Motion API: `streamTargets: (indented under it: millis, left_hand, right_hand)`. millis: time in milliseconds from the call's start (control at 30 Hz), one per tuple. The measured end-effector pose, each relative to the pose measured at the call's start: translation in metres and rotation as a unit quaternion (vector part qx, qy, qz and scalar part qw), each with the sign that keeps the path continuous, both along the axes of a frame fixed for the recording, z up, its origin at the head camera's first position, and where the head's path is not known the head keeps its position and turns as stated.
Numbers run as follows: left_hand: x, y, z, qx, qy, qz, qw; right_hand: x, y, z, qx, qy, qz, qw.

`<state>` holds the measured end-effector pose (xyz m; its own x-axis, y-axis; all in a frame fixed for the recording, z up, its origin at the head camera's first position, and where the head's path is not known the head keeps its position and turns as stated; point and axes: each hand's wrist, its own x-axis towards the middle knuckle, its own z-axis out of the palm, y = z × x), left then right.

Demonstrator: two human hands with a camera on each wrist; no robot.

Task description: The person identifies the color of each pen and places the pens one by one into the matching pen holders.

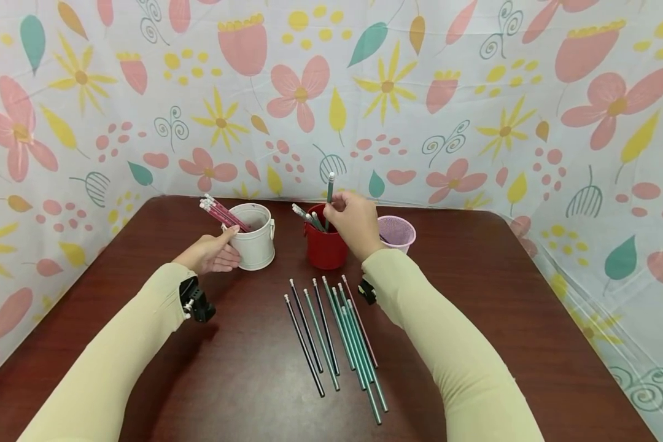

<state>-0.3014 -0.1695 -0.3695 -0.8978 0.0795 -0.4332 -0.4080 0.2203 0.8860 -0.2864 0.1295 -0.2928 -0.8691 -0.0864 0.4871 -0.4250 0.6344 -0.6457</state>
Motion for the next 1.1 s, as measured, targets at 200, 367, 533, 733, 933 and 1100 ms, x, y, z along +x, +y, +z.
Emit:
streamTargets:
  millis: [200, 367, 533, 733, 933, 1100]
  left_hand:
    - [0.002, -0.001, 0.002, -0.002, 0.002, -0.002, 1.0]
    - [0.001, -0.001, 0.001, -0.004, 0.003, -0.002, 1.0]
    - [-0.001, -0.001, -0.001, -0.001, 0.001, 0.002, 1.0]
    - [-0.001, -0.003, 0.0, -0.009, 0.009, 0.004, 0.9999]
    - [-0.001, -0.002, -0.001, -0.007, 0.001, 0.011, 0.9999]
    - [-0.002, -0.002, -0.005, -0.004, 0.001, 0.009, 1.0]
  right_hand:
    - [-0.005, 0.0, -0.011, 0.03, -0.021, 0.0, 0.999]
    - [-0.01, 0.002, -0.02, 0.074, -0.016, 0.002, 0.997]
    - [-0.015, 0.003, -0.033, 0.098, -0.014, 0.011, 0.995]
    - [-0.018, 0.001, -0.038, 0.111, -0.012, 0.025, 0.993]
    - [-0.021, 0.0, -0.044, 0.133, -0.038, 0.014, 0.99]
    - [-0.023, 0.0, -0.048, 0.164, -0.022, 0.015, 0.986]
